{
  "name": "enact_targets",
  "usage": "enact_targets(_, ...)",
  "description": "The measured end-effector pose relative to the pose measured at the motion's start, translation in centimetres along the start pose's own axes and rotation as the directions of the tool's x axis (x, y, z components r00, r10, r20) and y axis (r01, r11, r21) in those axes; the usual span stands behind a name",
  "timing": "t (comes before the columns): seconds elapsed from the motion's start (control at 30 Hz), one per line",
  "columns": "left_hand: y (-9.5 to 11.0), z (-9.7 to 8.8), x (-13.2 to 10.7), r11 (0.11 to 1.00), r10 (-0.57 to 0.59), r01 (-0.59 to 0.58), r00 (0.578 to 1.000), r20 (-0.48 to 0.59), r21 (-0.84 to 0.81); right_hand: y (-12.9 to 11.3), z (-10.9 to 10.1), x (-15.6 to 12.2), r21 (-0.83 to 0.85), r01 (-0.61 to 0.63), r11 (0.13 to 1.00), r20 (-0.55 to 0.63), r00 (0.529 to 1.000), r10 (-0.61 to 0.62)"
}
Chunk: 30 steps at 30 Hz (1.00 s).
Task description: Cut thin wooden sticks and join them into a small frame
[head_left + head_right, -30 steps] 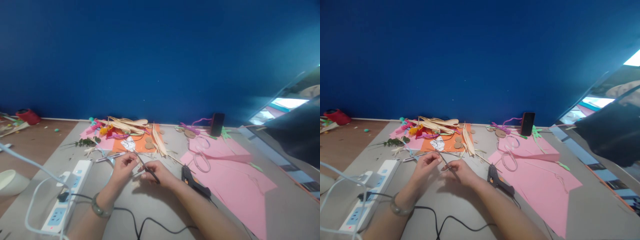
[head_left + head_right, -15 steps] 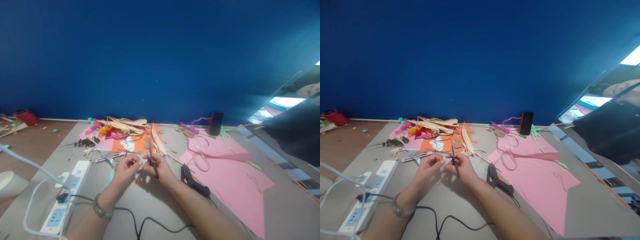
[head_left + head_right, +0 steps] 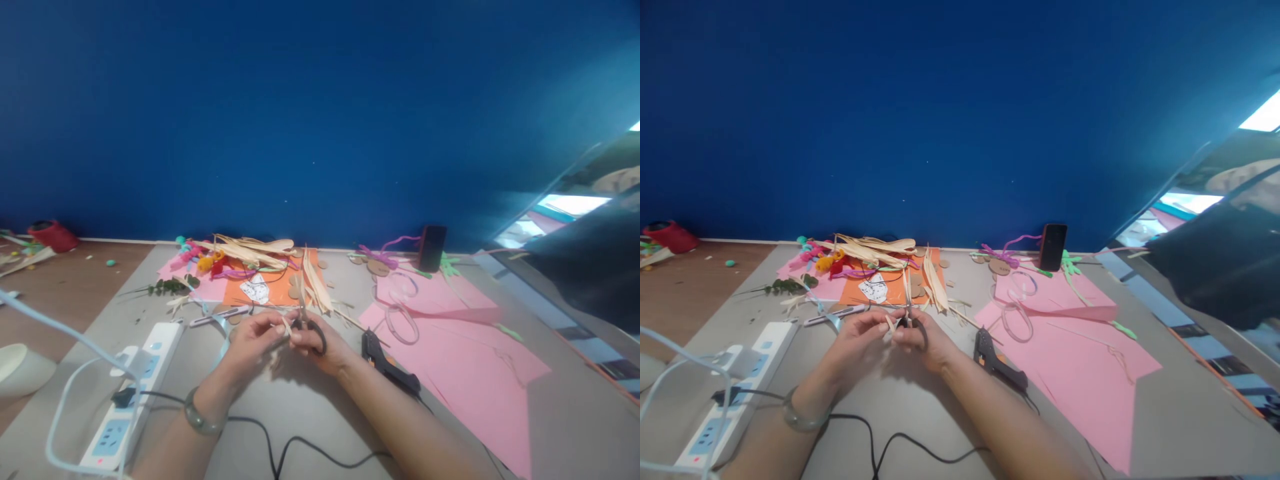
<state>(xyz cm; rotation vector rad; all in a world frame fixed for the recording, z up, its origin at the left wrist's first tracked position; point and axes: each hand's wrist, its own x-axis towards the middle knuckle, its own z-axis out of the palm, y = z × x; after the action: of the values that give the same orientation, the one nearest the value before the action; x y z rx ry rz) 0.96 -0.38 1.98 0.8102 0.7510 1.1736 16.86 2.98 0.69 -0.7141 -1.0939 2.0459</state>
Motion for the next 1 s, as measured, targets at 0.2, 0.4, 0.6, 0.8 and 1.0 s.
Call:
enact_targets(0.2,-0.4,0.3,-0.1,0.995,0.022,-0.021,1.000,0.015,-0.100,-0.2,0.6,0.0,0.110,-0.017,0.994,0.076,0.997,0.009)
enact_targets(0.4,-0.4,0.5,-0.2,0.989,0.056,-0.044,0.995,0.077,-0.144,-0.6,1.1,-0.2,0.142,-0.041,0.989,0.135,0.991,0.021)
enact_targets(0.6,-0.1,0.5,-0.3,0.998,0.021,-0.018,0.999,0.047,-0.055,-0.3,0.8,-0.2,-0.036,0.006,0.999,0.058,0.998,-0.004)
enact_targets(0.8,0.7,-0.7,0.0,0.940,0.161,-0.102,0.974,-0.159,0.327,-0.9,0.6,-0.3,-0.452,0.117,0.885,0.056,0.993,-0.103)
enact_targets(1.0,0.8,-0.6,0.0,0.835,0.324,-0.194,0.930,-0.175,0.515,-0.9,0.7,-0.5,-0.544,0.083,0.835,0.082,0.996,-0.045)
